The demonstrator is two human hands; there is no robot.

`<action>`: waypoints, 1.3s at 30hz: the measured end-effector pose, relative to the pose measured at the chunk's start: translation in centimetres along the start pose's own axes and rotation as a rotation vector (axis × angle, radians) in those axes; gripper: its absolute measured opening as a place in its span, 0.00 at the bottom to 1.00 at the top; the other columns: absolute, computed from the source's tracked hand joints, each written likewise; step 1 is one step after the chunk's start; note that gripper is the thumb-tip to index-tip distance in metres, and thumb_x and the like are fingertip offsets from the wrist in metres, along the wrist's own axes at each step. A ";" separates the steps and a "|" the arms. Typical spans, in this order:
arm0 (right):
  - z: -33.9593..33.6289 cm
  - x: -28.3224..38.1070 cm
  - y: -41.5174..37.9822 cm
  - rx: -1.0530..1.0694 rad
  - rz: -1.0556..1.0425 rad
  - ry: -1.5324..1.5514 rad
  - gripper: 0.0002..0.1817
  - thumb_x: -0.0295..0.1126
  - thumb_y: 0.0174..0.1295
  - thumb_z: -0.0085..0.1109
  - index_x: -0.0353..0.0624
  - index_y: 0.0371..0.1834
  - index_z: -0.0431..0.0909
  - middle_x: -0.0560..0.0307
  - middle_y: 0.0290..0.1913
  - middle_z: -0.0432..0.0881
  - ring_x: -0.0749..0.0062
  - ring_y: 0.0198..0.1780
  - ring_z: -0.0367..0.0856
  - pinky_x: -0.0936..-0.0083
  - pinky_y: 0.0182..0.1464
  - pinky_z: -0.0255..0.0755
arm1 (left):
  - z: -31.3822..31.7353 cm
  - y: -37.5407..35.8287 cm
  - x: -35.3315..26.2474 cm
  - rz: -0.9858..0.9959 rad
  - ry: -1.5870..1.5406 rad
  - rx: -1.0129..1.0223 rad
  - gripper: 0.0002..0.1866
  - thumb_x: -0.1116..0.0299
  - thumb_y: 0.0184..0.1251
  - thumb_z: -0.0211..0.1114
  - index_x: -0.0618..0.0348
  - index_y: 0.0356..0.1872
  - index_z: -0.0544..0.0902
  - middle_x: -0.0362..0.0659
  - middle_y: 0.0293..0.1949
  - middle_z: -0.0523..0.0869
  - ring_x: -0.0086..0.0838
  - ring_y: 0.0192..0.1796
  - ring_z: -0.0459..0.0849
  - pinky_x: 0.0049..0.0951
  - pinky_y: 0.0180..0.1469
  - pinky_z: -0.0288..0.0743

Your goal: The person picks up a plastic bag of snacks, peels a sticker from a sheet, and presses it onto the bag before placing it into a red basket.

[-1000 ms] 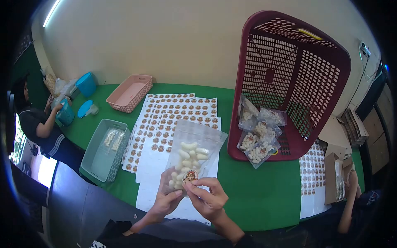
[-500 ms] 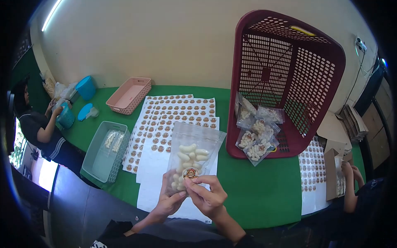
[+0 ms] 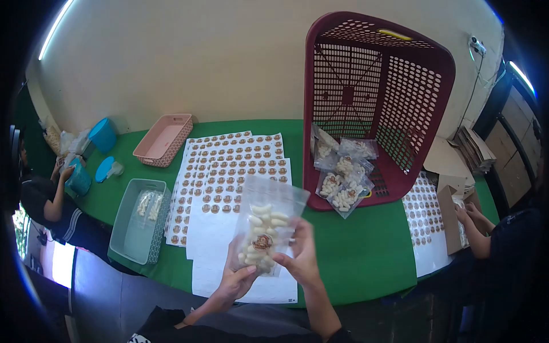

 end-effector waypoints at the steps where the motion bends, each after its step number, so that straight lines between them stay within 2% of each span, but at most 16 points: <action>1: 0.1 -0.5 -0.1 -0.004 -0.005 -0.006 0.43 0.44 0.32 0.72 0.37 0.51 0.57 0.54 0.48 0.64 0.72 0.49 0.65 0.77 0.50 0.61 | 0.0 -0.3 -0.1 0.038 0.072 0.024 0.38 0.84 0.52 0.54 0.50 0.59 0.43 0.49 0.54 0.61 0.31 0.55 0.65 0.31 0.52 0.64; 3: 0.8 -2.2 -1.0 0.167 0.343 0.232 0.37 0.40 0.38 0.69 0.37 0.50 0.60 0.54 0.48 0.67 0.71 0.50 0.68 0.77 0.50 0.64 | -0.3 -0.9 -0.6 0.087 0.136 0.053 0.39 0.82 0.51 0.55 0.50 0.59 0.41 0.49 0.54 0.61 0.31 0.55 0.65 0.31 0.52 0.64; 4: 1.5 -3.2 -1.3 0.158 0.325 0.276 0.28 0.33 0.44 0.64 0.36 0.48 0.64 0.55 0.44 0.72 0.74 0.44 0.73 0.80 0.45 0.70 | -0.6 -1.5 -1.1 0.109 0.327 0.047 0.40 0.82 0.51 0.56 0.52 0.59 0.39 0.50 0.54 0.61 0.32 0.55 0.65 0.30 0.52 0.63; 5: 2.6 -3.4 -1.5 0.171 0.327 0.269 0.28 0.33 0.44 0.64 0.36 0.48 0.64 0.55 0.44 0.72 0.74 0.44 0.73 0.80 0.45 0.70 | -1.0 -2.1 -1.7 0.132 0.519 0.033 0.40 0.81 0.51 0.56 0.53 0.59 0.38 0.51 0.55 0.61 0.32 0.55 0.65 0.30 0.52 0.63; 8: 5.3 -3.8 -2.0 0.028 0.245 0.077 0.17 0.25 0.49 0.58 0.37 0.44 0.68 0.57 0.36 0.77 0.76 0.37 0.76 0.81 0.38 0.72 | -3.2 -3.8 -3.8 0.060 0.507 0.127 0.46 0.71 0.49 0.63 0.55 0.60 0.36 0.51 0.55 0.60 0.33 0.56 0.63 0.32 0.56 0.57; 10: 6.3 -4.4 -2.1 0.100 0.240 0.061 0.17 0.24 0.49 0.57 0.37 0.44 0.69 0.57 0.36 0.77 0.76 0.38 0.76 0.81 0.39 0.72 | -4.5 -4.5 -5.1 -0.036 0.349 0.231 0.50 0.55 0.45 0.66 0.56 0.60 0.38 0.52 0.57 0.59 0.35 0.58 0.61 0.32 0.58 0.53; 13: 8.5 -5.5 -2.4 0.222 0.233 0.044 0.16 0.24 0.49 0.58 0.36 0.43 0.70 0.57 0.36 0.77 0.76 0.38 0.76 0.82 0.39 0.71 | -7.2 -5.1 -7.3 -0.096 0.344 0.337 0.47 0.52 0.45 0.64 0.57 0.60 0.43 0.53 0.56 0.61 0.35 0.57 0.62 0.32 0.57 0.55; 15: 10.0 -6.4 -2.8 0.262 0.262 -0.088 0.18 0.25 0.48 0.59 0.36 0.44 0.69 0.57 0.36 0.77 0.77 0.37 0.76 0.83 0.40 0.71 | -7.8 -5.8 -9.0 -0.060 0.299 0.270 0.43 0.57 0.46 0.65 0.58 0.59 0.48 0.52 0.52 0.67 0.33 0.54 0.66 0.30 0.54 0.60; 18: 10.9 -8.5 -3.4 0.309 0.288 -0.229 0.22 0.31 0.46 0.62 0.34 0.45 0.68 0.56 0.38 0.76 0.75 0.40 0.74 0.81 0.43 0.68 | -8.9 -6.6 -10.7 -0.096 0.690 0.091 0.33 0.68 0.50 0.64 0.61 0.55 0.57 0.48 0.46 0.73 0.26 0.47 0.72 0.23 0.45 0.68; 22: 13.0 -9.6 -3.5 0.331 0.183 -0.293 0.28 0.44 0.50 0.57 0.32 0.46 0.65 0.52 0.40 0.74 0.74 0.42 0.71 0.78 0.45 0.64 | -8.5 -6.9 -11.7 -0.127 0.665 -0.164 0.25 0.65 0.53 0.62 0.68 0.49 0.66 0.46 0.41 0.76 0.23 0.43 0.75 0.22 0.44 0.69; 25: 14.0 -10.3 -3.2 0.281 0.087 -0.462 0.30 0.50 0.52 0.52 0.31 0.46 0.66 0.49 0.40 0.74 0.73 0.41 0.71 0.77 0.45 0.63 | -9.2 -7.2 -13.5 -0.143 0.746 -0.152 0.21 0.66 0.53 0.62 0.67 0.46 0.70 0.44 0.38 0.78 0.22 0.40 0.76 0.22 0.42 0.70; 26: 14.2 -10.5 -3.3 0.325 0.175 -0.481 0.29 0.50 0.52 0.52 0.32 0.44 0.68 0.49 0.37 0.75 0.74 0.39 0.72 0.77 0.43 0.64 | -10.6 -7.0 -12.8 0.017 0.671 -0.147 0.19 0.67 0.53 0.62 0.67 0.44 0.72 0.43 0.36 0.79 0.22 0.38 0.77 0.21 0.40 0.71; 29: 14.9 -12.0 -3.8 0.351 0.295 -0.508 0.26 0.48 0.52 0.53 0.32 0.41 0.71 0.51 0.32 0.77 0.76 0.35 0.72 0.78 0.38 0.66 | -11.6 -6.7 -13.5 0.083 0.665 -0.185 0.15 0.68 0.53 0.61 0.68 0.38 0.74 0.44 0.33 0.80 0.21 0.34 0.78 0.19 0.36 0.72; 33: 15.7 -12.7 -3.8 0.329 0.311 -0.483 0.21 0.44 0.54 0.52 0.34 0.39 0.73 0.54 0.27 0.78 0.80 0.30 0.72 0.80 0.33 0.67 | -12.8 -6.6 -14.2 -0.001 0.674 -0.126 0.17 0.68 0.55 0.60 0.68 0.42 0.72 0.44 0.37 0.78 0.22 0.37 0.77 0.21 0.38 0.72; 37: 16.5 -12.6 -3.7 0.366 0.282 -0.532 0.19 0.42 0.55 0.52 0.33 0.38 0.74 0.58 0.30 0.78 0.82 0.33 0.72 0.82 0.35 0.67 | -14.3 -6.5 -14.3 -0.017 0.752 -0.104 0.21 0.68 0.57 0.57 0.68 0.48 0.65 0.45 0.41 0.76 0.22 0.41 0.75 0.21 0.42 0.71; 39: 17.0 -12.7 -3.6 0.365 0.138 -0.517 0.18 0.41 0.56 0.51 0.34 0.36 0.74 0.55 0.27 0.78 0.81 0.29 0.72 0.82 0.32 0.67 | -14.9 -6.2 -14.4 -0.034 0.635 -0.053 0.24 0.65 0.55 0.60 0.66 0.49 0.64 0.44 0.42 0.75 0.24 0.42 0.75 0.22 0.42 0.71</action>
Point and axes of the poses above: each hand's wrist, its own y-axis towards the middle knuckle, its own z-axis out of the palm, x = y × z, the point moved 2 cm from there along y, towards the middle knuckle
